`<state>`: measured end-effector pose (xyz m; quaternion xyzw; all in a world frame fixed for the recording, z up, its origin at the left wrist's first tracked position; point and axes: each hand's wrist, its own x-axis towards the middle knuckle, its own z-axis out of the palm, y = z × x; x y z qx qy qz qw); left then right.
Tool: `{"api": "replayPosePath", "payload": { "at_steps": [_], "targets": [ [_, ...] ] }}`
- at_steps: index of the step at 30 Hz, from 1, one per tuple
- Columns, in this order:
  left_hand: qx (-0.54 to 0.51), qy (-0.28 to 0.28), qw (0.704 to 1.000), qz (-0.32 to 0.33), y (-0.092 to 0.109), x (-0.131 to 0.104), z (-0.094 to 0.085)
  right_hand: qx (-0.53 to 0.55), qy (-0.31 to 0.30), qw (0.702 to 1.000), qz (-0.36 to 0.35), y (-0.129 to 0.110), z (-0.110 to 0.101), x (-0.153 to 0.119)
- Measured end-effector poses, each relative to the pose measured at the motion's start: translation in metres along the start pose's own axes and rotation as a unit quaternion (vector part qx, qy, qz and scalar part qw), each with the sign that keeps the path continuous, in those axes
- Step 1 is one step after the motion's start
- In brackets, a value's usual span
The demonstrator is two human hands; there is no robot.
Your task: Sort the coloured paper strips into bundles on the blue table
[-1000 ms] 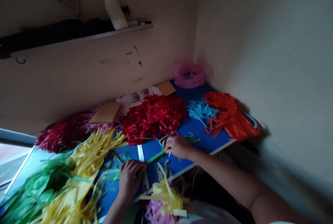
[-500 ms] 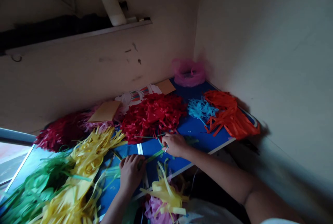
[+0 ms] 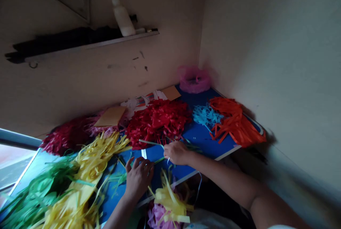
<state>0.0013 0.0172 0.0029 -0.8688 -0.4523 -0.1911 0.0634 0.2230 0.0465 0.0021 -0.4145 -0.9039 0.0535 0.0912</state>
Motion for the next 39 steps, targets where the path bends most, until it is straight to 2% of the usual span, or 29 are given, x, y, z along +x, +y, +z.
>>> {"api": "replayPosePath", "payload": {
  "at_steps": [6,11,15,19,27,32,39],
  "targets": [
    [0.002,0.025,1.0,0.011,0.0,-0.008,0.004,-0.043,0.035,0.998,-0.012,-0.026,0.001,0.002],
    [0.013,0.014,1.0,0.004,-0.004,-0.016,0.005,-0.048,0.046,0.998,0.012,-0.017,0.01,-0.007],
    [0.015,0.054,0.998,-0.006,-0.002,-0.015,0.008,-0.05,0.084,0.995,-0.033,-0.022,0.013,-0.005],
    [0.014,0.05,0.999,0.014,0.0,-0.016,0.01,-0.054,0.094,0.992,-0.06,-0.029,0.018,0.0],
    [0.01,0.021,1.0,0.012,-0.006,-0.027,0.013,-0.04,0.099,0.993,-0.058,-0.001,0.023,-0.017],
    [-0.006,-0.01,1.0,0.004,-0.005,-0.024,0.009,-0.023,0.101,0.994,-0.041,0.003,0.03,-0.019],
    [-0.102,-0.03,0.994,-0.035,-0.015,-0.027,0.013,0.045,0.085,0.995,-0.032,0.018,0.023,-0.024]
  ]
}}
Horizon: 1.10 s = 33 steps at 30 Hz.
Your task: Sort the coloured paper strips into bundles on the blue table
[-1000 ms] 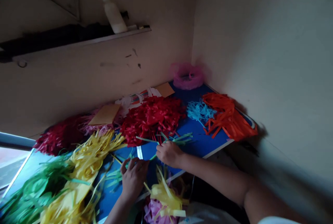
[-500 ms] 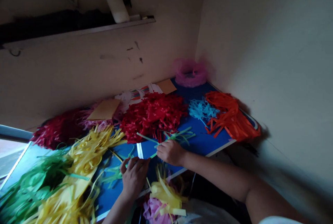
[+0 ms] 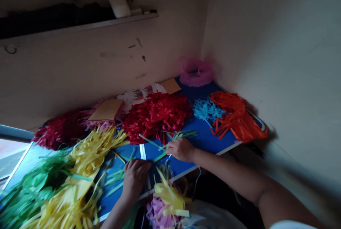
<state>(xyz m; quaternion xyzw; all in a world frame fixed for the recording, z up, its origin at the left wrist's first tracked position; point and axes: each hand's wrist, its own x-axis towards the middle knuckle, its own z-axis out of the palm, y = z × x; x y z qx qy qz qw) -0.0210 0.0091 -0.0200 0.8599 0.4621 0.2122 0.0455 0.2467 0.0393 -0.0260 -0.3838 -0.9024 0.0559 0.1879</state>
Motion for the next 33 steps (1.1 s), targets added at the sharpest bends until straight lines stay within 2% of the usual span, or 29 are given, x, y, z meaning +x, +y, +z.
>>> {"api": "replayPosePath", "payload": {
  "at_steps": [7,15,18,21,24,30,33],
  "targets": [
    [-0.003,-0.026,0.999,-0.032,0.001,0.003,0.0,0.044,-0.027,0.995,0.088,-0.002,-0.013,0.0],
    [0.069,-0.041,0.994,-0.08,0.015,0.019,-0.006,0.016,-0.069,0.979,0.19,-0.015,-0.017,0.02],
    [0.072,-0.049,0.995,-0.048,0.016,0.023,-0.009,0.008,-0.08,0.983,0.167,-0.014,-0.019,0.023],
    [0.069,-0.064,0.995,0.033,0.015,0.022,-0.01,0.004,-0.089,0.991,0.102,-0.013,-0.021,0.02],
    [0.084,-0.037,0.992,0.09,0.016,0.021,-0.006,-0.004,-0.093,0.995,0.04,-0.012,-0.019,0.016],
    [0.087,0.03,0.99,0.103,0.018,0.035,0.005,-0.015,-0.071,0.997,0.008,-0.011,-0.017,0.025],
    [0.089,0.069,0.988,0.106,0.019,0.038,-0.012,-0.009,-0.04,0.999,0.023,-0.024,-0.038,0.024]
  ]
}}
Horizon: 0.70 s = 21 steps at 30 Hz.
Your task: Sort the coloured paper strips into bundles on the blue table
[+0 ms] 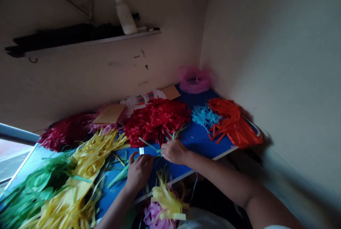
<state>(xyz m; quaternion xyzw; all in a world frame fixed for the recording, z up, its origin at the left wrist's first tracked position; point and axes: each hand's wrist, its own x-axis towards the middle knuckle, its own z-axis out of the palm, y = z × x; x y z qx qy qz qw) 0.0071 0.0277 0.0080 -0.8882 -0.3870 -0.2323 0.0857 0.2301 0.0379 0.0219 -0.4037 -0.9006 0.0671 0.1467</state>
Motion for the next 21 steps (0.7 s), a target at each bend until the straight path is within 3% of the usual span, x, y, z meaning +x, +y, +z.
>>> {"api": "replayPosePath", "payload": {
  "at_steps": [3,5,6,8,10,11,14,17,19,21],
  "targets": [
    [-0.015,0.061,0.998,0.017,-0.001,0.002,-0.04,0.134,0.119,0.983,0.04,-0.021,-0.038,-0.009],
    [-0.045,0.094,0.992,0.075,0.002,0.005,-0.069,0.295,0.194,0.932,0.077,-0.032,-0.059,-0.011],
    [-0.055,0.097,0.988,0.104,0.005,0.008,-0.082,0.38,0.187,0.9,0.1,-0.036,-0.066,-0.009],
    [-0.066,0.096,0.983,0.139,0.011,0.013,-0.1,0.534,0.079,0.829,0.148,-0.041,-0.066,-0.002],
    [-0.068,0.095,0.983,0.143,0.017,0.016,-0.107,0.645,-0.055,0.741,0.179,-0.044,-0.055,0.005],
    [-0.07,0.098,0.983,0.141,0.019,0.017,-0.107,0.68,-0.095,0.702,0.188,-0.045,-0.047,0.008],
    [-0.078,0.112,0.982,0.129,0.021,0.014,-0.101,0.742,-0.108,0.63,0.202,-0.051,-0.027,0.011],
    [-0.086,0.127,0.983,0.1,0.021,0.011,-0.094,0.767,-0.072,0.601,0.212,-0.057,-0.021,0.01],
    [-0.082,0.126,0.986,0.068,0.022,0.009,-0.09,0.76,-0.043,0.611,0.218,-0.06,-0.023,0.009],
    [-0.083,0.125,0.989,0.019,0.025,0.008,-0.085,0.736,-0.003,0.641,0.218,-0.062,-0.025,0.007]
  ]
}}
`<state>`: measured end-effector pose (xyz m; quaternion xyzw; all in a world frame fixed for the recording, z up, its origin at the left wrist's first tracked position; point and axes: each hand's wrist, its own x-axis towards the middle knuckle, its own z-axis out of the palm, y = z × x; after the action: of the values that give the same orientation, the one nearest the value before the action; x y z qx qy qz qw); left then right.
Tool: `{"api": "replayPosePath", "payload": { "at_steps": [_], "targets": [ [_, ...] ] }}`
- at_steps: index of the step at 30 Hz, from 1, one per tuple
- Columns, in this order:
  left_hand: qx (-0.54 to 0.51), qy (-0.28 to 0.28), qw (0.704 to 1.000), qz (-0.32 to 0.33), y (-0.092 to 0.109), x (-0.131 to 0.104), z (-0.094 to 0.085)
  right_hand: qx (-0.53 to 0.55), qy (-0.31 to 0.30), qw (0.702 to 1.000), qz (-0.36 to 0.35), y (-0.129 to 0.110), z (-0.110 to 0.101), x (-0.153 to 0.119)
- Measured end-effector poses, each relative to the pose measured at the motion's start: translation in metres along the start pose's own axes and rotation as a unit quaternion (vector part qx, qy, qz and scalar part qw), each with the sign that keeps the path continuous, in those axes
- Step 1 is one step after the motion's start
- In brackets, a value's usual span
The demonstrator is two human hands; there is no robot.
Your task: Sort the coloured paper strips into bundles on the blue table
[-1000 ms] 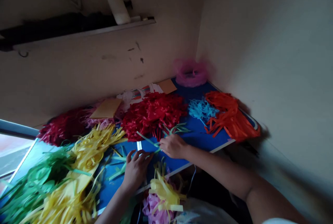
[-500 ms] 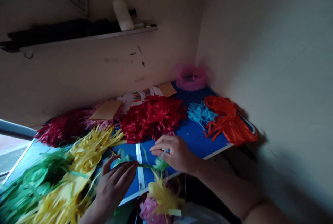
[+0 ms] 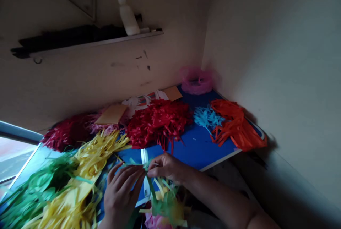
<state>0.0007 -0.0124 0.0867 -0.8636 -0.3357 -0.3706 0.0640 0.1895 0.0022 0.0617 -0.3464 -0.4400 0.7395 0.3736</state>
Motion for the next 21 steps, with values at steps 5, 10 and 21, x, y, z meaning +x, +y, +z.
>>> {"api": "replayPosePath", "payload": {
  "at_steps": [5,10,21],
  "targets": [
    [-0.058,0.047,0.986,-0.148,0.013,-0.008,0.02,-0.107,0.087,0.984,-0.11,0.007,0.001,-0.001],
    [-0.052,0.058,0.979,-0.189,0.019,-0.013,0.029,-0.189,0.143,0.952,-0.194,0.012,0.003,-0.003],
    [-0.283,0.038,0.885,-0.367,0.029,-0.019,0.041,-0.206,0.184,0.933,-0.231,0.006,0.011,-0.015]
  ]
}}
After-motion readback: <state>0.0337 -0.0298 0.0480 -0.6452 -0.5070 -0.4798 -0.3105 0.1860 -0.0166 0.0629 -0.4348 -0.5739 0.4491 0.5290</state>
